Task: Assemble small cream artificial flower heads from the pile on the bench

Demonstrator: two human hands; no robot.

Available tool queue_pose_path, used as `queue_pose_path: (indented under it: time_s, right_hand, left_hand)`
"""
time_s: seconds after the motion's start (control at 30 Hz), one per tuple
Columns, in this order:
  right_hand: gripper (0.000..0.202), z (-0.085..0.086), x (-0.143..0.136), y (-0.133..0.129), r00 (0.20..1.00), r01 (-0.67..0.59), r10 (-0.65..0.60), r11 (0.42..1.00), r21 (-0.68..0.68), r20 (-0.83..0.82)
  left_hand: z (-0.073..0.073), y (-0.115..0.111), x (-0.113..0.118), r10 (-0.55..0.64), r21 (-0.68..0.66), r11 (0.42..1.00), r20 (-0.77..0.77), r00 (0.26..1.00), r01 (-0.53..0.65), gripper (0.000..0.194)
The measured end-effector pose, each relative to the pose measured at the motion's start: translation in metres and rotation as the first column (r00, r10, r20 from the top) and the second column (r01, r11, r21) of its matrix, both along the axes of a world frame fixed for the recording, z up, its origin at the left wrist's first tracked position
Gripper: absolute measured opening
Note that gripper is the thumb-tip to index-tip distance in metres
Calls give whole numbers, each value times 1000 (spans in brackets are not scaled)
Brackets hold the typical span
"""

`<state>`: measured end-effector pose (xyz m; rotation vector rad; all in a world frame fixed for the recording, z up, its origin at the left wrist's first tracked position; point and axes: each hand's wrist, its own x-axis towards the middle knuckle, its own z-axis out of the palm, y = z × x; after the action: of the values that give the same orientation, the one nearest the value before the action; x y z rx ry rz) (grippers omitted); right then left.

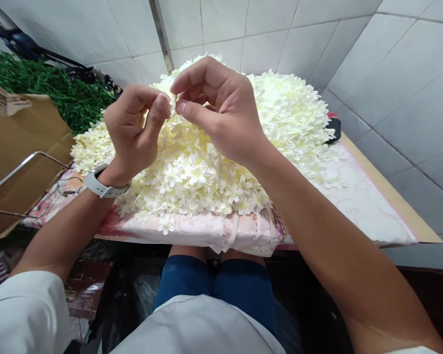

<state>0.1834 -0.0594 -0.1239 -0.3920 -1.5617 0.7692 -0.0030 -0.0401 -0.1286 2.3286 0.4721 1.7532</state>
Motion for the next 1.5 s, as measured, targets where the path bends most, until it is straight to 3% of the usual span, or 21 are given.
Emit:
queue_pose_path:
  time_s: [0.17, 0.3, 0.53, 1.13, 1.5]
  right_hand:
    - [26, 2, 1, -3, 999, 37, -36, 998, -46, 25]
    - [29, 4, 2, -7, 999, 13, -12, 998, -54, 31]
    - [29, 5, 3, -9, 999, 1, 2, 997, -74, 38]
    - [25, 5, 2, -10, 999, -3, 7, 997, -83, 48]
    - [28, 6, 1, -11, 999, -35, 36, 996, -79, 13]
  left_hand:
    - [1, 3, -6, -2, -73, 997, -55, 998, -2, 28]
    - [-1, 2, 0, -58, -24, 998, 11, 998, 58, 29]
    - [0, -2, 9, -29, -97, 995, 65, 997, 35, 31]
    - [4, -7, 12, -80, -74, 994, 86, 993, 87, 14]
    - [4, -5, 11, -117, -106, 987, 81, 990, 125, 19]
